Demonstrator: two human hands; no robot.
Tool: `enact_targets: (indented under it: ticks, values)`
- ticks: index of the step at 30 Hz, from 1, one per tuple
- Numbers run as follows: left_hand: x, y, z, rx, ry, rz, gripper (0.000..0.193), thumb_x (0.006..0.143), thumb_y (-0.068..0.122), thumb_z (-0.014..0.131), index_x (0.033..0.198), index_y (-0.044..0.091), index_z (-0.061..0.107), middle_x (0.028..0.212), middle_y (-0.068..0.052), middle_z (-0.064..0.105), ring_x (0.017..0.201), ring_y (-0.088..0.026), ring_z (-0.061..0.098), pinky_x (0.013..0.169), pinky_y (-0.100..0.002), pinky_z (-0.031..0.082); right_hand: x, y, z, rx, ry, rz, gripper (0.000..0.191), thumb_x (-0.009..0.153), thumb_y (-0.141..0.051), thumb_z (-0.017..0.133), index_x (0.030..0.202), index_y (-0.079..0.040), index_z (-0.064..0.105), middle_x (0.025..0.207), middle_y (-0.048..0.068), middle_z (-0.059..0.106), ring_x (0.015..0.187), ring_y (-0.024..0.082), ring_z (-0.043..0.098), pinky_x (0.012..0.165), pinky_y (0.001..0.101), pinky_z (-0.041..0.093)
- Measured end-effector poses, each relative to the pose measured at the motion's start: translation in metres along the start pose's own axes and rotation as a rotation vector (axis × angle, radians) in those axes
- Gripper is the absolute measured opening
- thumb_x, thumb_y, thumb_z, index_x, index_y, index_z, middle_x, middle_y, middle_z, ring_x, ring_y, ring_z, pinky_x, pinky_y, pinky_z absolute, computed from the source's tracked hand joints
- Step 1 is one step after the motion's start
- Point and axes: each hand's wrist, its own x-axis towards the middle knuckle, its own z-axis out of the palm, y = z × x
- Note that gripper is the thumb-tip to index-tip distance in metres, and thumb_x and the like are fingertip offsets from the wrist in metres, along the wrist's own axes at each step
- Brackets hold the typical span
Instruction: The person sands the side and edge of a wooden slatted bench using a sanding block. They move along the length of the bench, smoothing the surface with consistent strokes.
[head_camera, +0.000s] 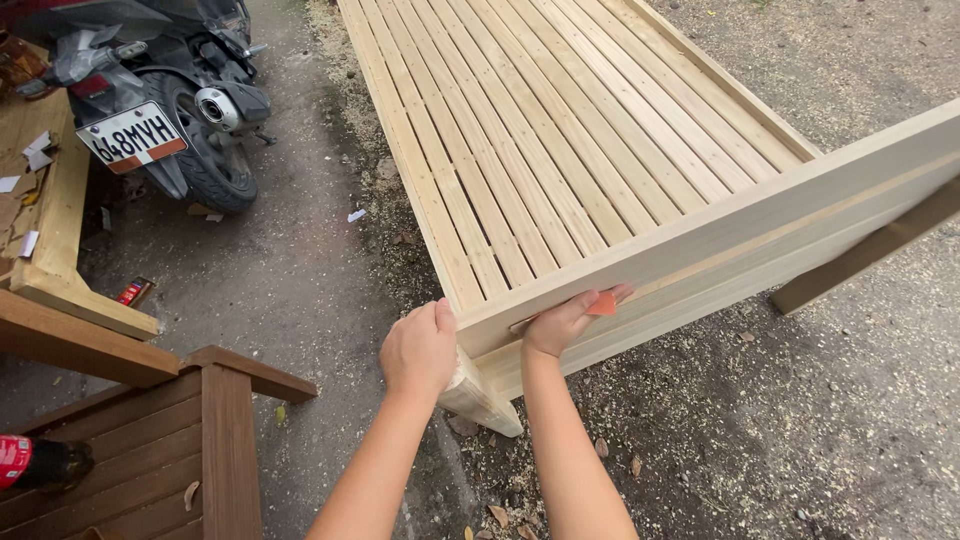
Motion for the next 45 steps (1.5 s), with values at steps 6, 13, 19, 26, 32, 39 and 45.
enact_targets:
  ticks: [6,13,19,26,32,39,45]
  values:
    - [0.001,-0.001,0.000,0.001,0.044,0.033,0.043,0.102,0.038,0.039,0.093,0.010,0.070,0.106,-0.013,0.072,0.099,-0.040,0.065,0.086,-0.055,0.050,0.047,0.001,-0.005,0.195,0.179,0.137,0.073,0.111,-0.042,0.024,0.161,0.008,0.006,0.172,0.023,0.006,0.161,0.033,0.010,0.131,0.0388,0.013]
    - [-0.002,0.004,-0.003,-0.029,0.034,0.015,0.044,0.102,0.039,0.041,0.091,0.008,0.069,0.102,-0.014,0.073,0.096,-0.041,0.066,0.084,-0.054,0.051,-0.005,0.005,-0.008,0.037,-0.029,0.022,0.072,0.115,-0.042,0.027,0.162,0.009,0.006,0.173,0.025,0.000,0.161,0.035,-0.002,0.130,0.0437,0.004]
    - [-0.001,0.005,-0.005,-0.029,0.055,0.042,0.042,0.102,0.037,0.041,0.092,0.008,0.070,0.102,-0.014,0.073,0.096,-0.041,0.067,0.084,-0.054,0.051,0.090,0.015,-0.027,0.401,0.110,0.428,0.065,0.109,-0.045,0.027,0.154,0.001,0.031,0.147,0.017,0.053,0.132,0.029,0.057,0.107,0.0396,0.050]
    - [-0.002,0.004,-0.004,-0.027,0.026,-0.010,0.043,0.103,0.039,0.041,0.093,0.008,0.070,0.104,-0.014,0.072,0.098,-0.041,0.067,0.085,-0.054,0.051,-0.049,-0.004,-0.006,0.314,-0.088,0.536,0.067,0.109,-0.049,0.030,0.159,-0.003,0.026,0.163,0.010,0.033,0.147,0.023,0.034,0.118,0.0366,0.029]
    - [-0.001,-0.002,-0.001,-0.063,0.066,0.033,0.042,0.101,0.038,0.043,0.091,0.007,0.069,0.103,-0.014,0.073,0.095,-0.042,0.067,0.083,-0.055,0.051,0.070,0.002,-0.022,0.557,0.038,0.660,0.072,0.104,-0.055,0.020,0.152,-0.003,0.034,0.154,0.013,0.045,0.138,0.028,0.047,0.115,0.0426,0.040]
    - [-0.002,0.002,-0.001,-0.034,0.048,0.015,0.042,0.102,0.038,0.043,0.090,0.007,0.069,0.102,-0.015,0.073,0.096,-0.042,0.066,0.083,-0.055,0.051,-0.046,-0.009,-0.003,0.279,-0.142,0.526,0.068,0.110,-0.048,0.026,0.159,0.000,0.024,0.166,0.011,0.032,0.152,0.023,0.032,0.123,0.0380,0.026]
    - [-0.002,0.000,-0.004,-0.046,0.058,0.030,0.041,0.101,0.038,0.043,0.091,0.008,0.069,0.103,-0.014,0.073,0.095,-0.042,0.067,0.083,-0.055,0.051,0.062,-0.004,-0.020,0.543,-0.036,0.602,0.072,0.105,-0.054,0.022,0.155,-0.003,0.031,0.154,0.014,0.046,0.140,0.028,0.048,0.116,0.0413,0.041]
